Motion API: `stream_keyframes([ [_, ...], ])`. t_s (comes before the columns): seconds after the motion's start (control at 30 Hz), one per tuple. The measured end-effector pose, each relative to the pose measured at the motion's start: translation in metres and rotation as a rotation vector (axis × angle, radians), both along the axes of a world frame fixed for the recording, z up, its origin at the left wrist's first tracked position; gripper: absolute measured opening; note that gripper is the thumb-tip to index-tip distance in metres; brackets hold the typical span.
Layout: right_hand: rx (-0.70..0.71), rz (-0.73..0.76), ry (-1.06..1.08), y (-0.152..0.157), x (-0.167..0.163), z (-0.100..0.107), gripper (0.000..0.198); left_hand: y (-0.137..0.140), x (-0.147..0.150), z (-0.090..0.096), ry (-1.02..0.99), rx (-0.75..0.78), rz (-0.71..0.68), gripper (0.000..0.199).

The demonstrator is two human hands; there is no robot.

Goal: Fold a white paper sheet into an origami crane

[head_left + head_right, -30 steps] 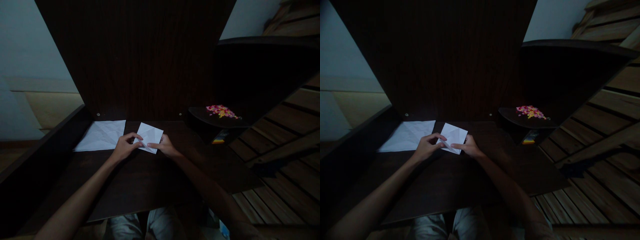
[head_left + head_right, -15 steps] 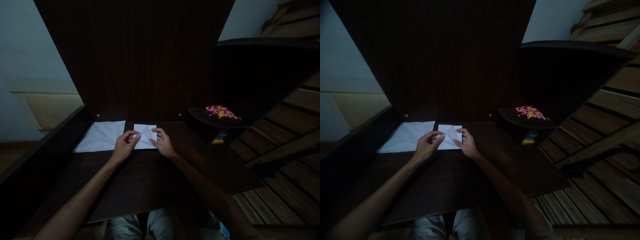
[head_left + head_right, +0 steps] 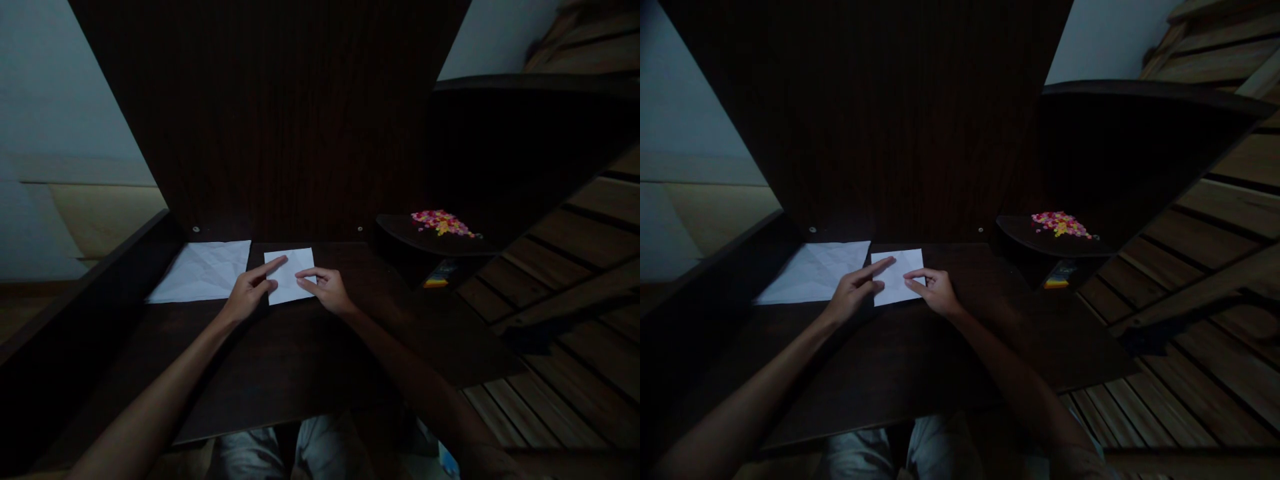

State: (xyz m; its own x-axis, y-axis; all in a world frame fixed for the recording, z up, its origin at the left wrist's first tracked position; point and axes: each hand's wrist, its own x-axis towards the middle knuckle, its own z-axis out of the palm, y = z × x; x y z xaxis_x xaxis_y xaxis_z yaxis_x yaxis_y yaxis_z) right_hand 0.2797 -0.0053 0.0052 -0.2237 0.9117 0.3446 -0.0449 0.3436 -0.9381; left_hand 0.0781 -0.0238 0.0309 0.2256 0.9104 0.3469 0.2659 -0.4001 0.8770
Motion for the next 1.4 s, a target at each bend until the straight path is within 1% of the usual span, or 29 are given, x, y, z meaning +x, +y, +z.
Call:
stream_keyframes([
  [0.1, 0.014, 0.033, -0.029, -0.002, 0.000, 0.002, 0.020, -0.003, 0.002, 0.000, 0.054, -0.009, -0.043, 0.043],
  [0.17, 0.027, 0.058, -0.032, -0.003, -0.001, 0.003, 0.019, -0.005, 0.005, 0.002, 0.074, -0.034, -0.015, 0.039],
  [0.23, 0.027, 0.075, -0.017, -0.004, -0.001, 0.004, 0.020, -0.007, 0.007, 0.003, 0.070, -0.056, 0.049, 0.038],
  [0.3, 0.011, 0.078, -0.007, -0.003, -0.001, 0.003, 0.024, -0.007, 0.007, 0.004, 0.039, -0.070, 0.109, 0.039],
  [0.4, -0.019, 0.061, -0.002, -0.002, -0.001, 0.003, 0.026, -0.005, 0.006, 0.002, -0.008, -0.098, 0.158, 0.041],
  [0.57, -0.039, 0.052, 0.028, -0.003, 0.000, 0.006, 0.024, 0.001, 0.005, -0.004, -0.082, -0.094, 0.185, 0.039],
  [0.77, -0.076, 0.070, 0.099, -0.004, -0.002, 0.008, 0.026, 0.002, 0.008, -0.004, -0.128, -0.078, 0.221, 0.037],
  [0.9, -0.074, 0.029, 0.094, -0.002, -0.002, 0.006, 0.028, 0.002, 0.010, -0.005, -0.133, -0.057, 0.233, 0.036],
  [1.0, -0.069, -0.040, 0.114, -0.001, -0.003, 0.005, 0.028, -0.001, 0.013, -0.007, -0.106, -0.090, 0.231, 0.040],
  [1.1, -0.078, -0.090, 0.124, -0.003, -0.006, 0.005, 0.035, -0.006, 0.020, -0.006, -0.113, -0.125, 0.248, 0.049],
  [1.2, -0.078, -0.130, 0.147, -0.005, -0.008, 0.005, 0.042, -0.010, 0.026, -0.004, -0.144, -0.119, 0.237, 0.047],
  [1.3, -0.071, -0.140, 0.145, -0.005, -0.006, 0.006, 0.040, -0.011, 0.028, -0.002, -0.143, -0.121, 0.236, 0.044],
  [1.4, -0.110, -0.119, 0.095, -0.002, -0.001, 0.009, 0.035, -0.011, 0.026, -0.002, -0.120, -0.146, 0.257, 0.046],
])
